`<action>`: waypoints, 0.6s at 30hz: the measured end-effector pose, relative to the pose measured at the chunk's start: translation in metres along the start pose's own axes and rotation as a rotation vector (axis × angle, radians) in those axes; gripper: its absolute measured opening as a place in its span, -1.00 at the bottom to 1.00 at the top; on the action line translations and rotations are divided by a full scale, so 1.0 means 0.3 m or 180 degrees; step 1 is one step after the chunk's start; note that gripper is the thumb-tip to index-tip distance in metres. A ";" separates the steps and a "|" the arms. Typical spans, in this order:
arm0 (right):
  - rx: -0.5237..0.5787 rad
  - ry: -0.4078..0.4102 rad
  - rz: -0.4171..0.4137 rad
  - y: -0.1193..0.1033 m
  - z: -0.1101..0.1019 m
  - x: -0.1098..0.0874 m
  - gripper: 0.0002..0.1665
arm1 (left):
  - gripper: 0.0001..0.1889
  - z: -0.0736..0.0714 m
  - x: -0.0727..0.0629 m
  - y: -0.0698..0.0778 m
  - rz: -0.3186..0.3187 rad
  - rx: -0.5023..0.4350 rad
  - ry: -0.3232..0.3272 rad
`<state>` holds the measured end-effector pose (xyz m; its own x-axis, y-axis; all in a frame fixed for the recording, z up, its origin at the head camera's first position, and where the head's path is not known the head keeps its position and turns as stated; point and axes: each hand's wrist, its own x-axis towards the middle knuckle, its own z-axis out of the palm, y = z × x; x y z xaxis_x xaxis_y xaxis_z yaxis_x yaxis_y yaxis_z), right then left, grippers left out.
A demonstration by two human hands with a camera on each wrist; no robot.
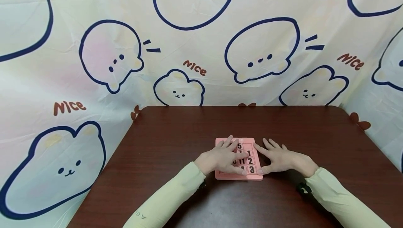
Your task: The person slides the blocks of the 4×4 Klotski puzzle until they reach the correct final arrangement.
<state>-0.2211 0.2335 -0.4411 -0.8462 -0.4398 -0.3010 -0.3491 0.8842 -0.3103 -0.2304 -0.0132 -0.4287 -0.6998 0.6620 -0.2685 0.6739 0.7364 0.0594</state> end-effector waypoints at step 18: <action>0.0041 0.0002 -0.0025 0.005 -0.002 -0.003 0.28 | -0.31 -0.013 0.022 0.008 -0.0182 0.0082 -0.0052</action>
<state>-0.2211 0.2353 -0.4408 -0.8437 -0.4465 -0.2980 -0.3505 0.8786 -0.3244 -0.2341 -0.0065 -0.4267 -0.7335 0.6164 -0.2864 0.6390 0.7690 0.0189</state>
